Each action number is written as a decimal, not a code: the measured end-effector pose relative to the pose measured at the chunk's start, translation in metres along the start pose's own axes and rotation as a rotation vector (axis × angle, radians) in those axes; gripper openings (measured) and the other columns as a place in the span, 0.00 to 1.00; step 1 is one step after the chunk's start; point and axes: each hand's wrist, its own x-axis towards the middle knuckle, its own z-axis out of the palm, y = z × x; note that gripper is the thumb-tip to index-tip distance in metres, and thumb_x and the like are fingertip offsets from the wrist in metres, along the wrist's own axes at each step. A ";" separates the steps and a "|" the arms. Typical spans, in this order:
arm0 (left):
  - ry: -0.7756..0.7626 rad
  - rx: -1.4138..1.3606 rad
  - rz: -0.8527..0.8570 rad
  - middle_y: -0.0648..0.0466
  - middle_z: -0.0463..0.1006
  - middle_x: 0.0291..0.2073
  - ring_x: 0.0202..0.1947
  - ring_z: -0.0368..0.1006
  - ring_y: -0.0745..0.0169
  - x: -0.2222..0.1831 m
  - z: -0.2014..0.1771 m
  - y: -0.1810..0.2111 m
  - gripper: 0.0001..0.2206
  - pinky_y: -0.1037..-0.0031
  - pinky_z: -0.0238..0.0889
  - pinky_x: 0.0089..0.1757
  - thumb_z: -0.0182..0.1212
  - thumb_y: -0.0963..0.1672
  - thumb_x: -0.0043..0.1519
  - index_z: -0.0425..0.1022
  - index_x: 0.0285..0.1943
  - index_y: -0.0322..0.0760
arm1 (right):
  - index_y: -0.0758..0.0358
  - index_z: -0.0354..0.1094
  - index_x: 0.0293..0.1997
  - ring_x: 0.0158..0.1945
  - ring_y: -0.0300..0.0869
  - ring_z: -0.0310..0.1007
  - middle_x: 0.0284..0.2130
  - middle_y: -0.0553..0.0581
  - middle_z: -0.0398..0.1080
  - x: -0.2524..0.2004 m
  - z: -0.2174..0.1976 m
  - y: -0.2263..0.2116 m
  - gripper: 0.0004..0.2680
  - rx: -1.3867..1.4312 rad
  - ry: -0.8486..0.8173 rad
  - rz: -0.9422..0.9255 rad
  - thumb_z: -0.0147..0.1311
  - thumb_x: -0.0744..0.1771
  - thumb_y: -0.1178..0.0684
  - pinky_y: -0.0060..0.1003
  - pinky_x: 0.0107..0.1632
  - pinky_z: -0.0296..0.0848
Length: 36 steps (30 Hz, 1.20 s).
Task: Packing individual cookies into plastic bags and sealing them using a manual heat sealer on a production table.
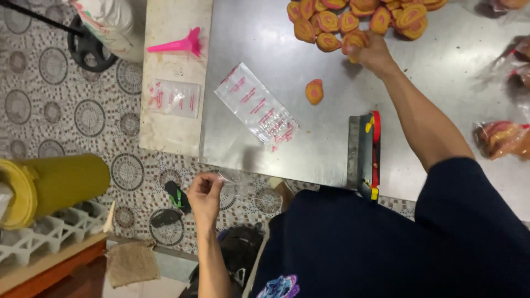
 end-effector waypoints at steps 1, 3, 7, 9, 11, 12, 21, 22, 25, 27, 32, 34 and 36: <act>0.013 -0.003 -0.001 0.57 0.77 0.29 0.30 0.70 0.70 -0.004 0.003 -0.009 0.04 0.77 0.65 0.35 0.65 0.38 0.61 0.76 0.37 0.41 | 0.55 0.68 0.42 0.40 0.30 0.69 0.35 0.44 0.68 0.014 0.004 0.008 0.11 -0.001 -0.012 -0.006 0.63 0.67 0.43 0.30 0.40 0.68; 0.101 -0.085 -0.078 0.59 0.76 0.28 0.31 0.70 0.73 -0.019 0.007 -0.025 0.05 0.79 0.66 0.36 0.66 0.38 0.60 0.75 0.35 0.41 | 0.49 0.75 0.45 0.43 0.30 0.72 0.39 0.40 0.75 0.042 0.020 0.022 0.08 -0.407 0.065 0.239 0.64 0.63 0.50 0.29 0.45 0.71; 0.187 0.077 0.004 0.61 0.74 0.28 0.32 0.67 0.72 -0.022 0.018 -0.026 0.06 0.77 0.63 0.37 0.69 0.40 0.58 0.75 0.34 0.43 | 0.53 0.65 0.64 0.53 0.58 0.74 0.52 0.64 0.73 0.080 0.019 0.050 0.35 -1.307 -0.047 0.214 0.60 0.59 0.17 0.55 0.49 0.72; 0.206 -0.008 0.045 0.60 0.76 0.30 0.32 0.69 0.72 -0.019 0.031 -0.019 0.06 0.79 0.64 0.38 0.70 0.40 0.58 0.75 0.35 0.41 | 0.51 0.62 0.35 0.40 0.31 0.72 0.36 0.42 0.68 0.038 0.026 0.002 0.17 -0.349 0.076 0.099 0.77 0.57 0.56 0.30 0.39 0.75; 0.196 -0.034 0.098 0.59 0.75 0.28 0.31 0.68 0.71 -0.018 0.040 0.012 0.06 0.77 0.63 0.36 0.68 0.42 0.61 0.75 0.35 0.41 | 0.53 0.60 0.34 0.33 0.32 0.67 0.30 0.44 0.66 0.004 0.046 -0.066 0.09 -0.004 0.213 0.310 0.60 0.61 0.58 0.27 0.31 0.67; 0.163 -0.044 0.170 0.59 0.74 0.27 0.29 0.68 0.71 -0.016 0.041 0.027 0.07 0.75 0.62 0.34 0.67 0.44 0.64 0.74 0.35 0.41 | 0.54 0.57 0.34 0.25 0.33 0.62 0.25 0.46 0.65 -0.013 0.060 -0.099 0.03 0.357 0.382 0.528 0.44 0.66 0.58 0.25 0.24 0.59; 0.214 -0.030 0.211 0.64 0.72 0.28 0.27 0.61 0.74 0.021 0.070 0.050 0.03 0.79 0.57 0.34 0.62 0.41 0.63 0.73 0.41 0.44 | 0.67 0.65 0.54 0.48 0.47 0.73 0.46 0.61 0.72 -0.057 0.013 -0.055 0.17 -0.356 -0.057 -0.373 0.67 0.62 0.65 0.38 0.52 0.72; 0.193 -0.040 0.238 0.64 0.72 0.28 0.27 0.61 0.74 0.035 0.079 0.048 0.03 0.79 0.57 0.34 0.62 0.41 0.63 0.73 0.41 0.44 | 0.67 0.65 0.54 0.48 0.47 0.73 0.46 0.61 0.72 -0.083 0.043 -0.111 0.17 -0.364 -0.024 -0.382 0.67 0.62 0.65 0.38 0.52 0.72; 0.121 0.017 0.368 0.48 0.78 0.22 0.23 0.72 0.57 0.043 0.108 0.045 0.02 0.71 0.65 0.28 0.67 0.40 0.62 0.79 0.37 0.39 | 0.57 0.73 0.46 0.51 0.39 0.76 0.44 0.52 0.76 -0.214 0.116 -0.232 0.17 0.100 -0.181 -0.140 0.69 0.57 0.62 0.31 0.56 0.75; -0.025 -0.012 0.397 0.51 0.79 0.24 0.25 0.74 0.59 0.044 0.121 0.057 0.03 0.75 0.66 0.29 0.71 0.42 0.60 0.81 0.36 0.41 | 0.65 0.71 0.53 0.48 0.52 0.80 0.48 0.62 0.79 -0.256 0.164 -0.269 0.23 -0.108 -0.307 -0.186 0.69 0.53 0.64 0.49 0.48 0.77; -0.266 -0.127 0.460 0.50 0.79 0.23 0.26 0.72 0.61 0.034 0.116 0.039 0.04 0.74 0.65 0.30 0.67 0.43 0.64 0.84 0.38 0.42 | 0.59 0.72 0.56 0.45 0.53 0.79 0.40 0.64 0.77 -0.282 0.197 -0.235 0.22 -0.208 -0.067 -0.068 0.70 0.56 0.57 0.51 0.43 0.76; -0.359 -0.157 0.488 0.50 0.78 0.23 0.26 0.73 0.60 0.017 0.121 0.032 0.04 0.74 0.65 0.30 0.66 0.44 0.65 0.84 0.38 0.42 | 0.55 0.72 0.58 0.46 0.53 0.78 0.40 0.64 0.76 -0.311 0.200 -0.238 0.23 -0.207 -0.013 0.024 0.69 0.57 0.57 0.51 0.43 0.76; -0.498 -0.230 0.489 0.51 0.79 0.20 0.23 0.72 0.66 0.008 0.124 0.033 0.05 0.75 0.68 0.30 0.64 0.43 0.65 0.84 0.38 0.41 | 0.66 0.59 0.72 0.55 0.62 0.74 0.53 0.76 0.72 -0.328 0.202 -0.253 0.36 -0.249 -0.181 0.222 0.72 0.57 0.49 0.54 0.52 0.72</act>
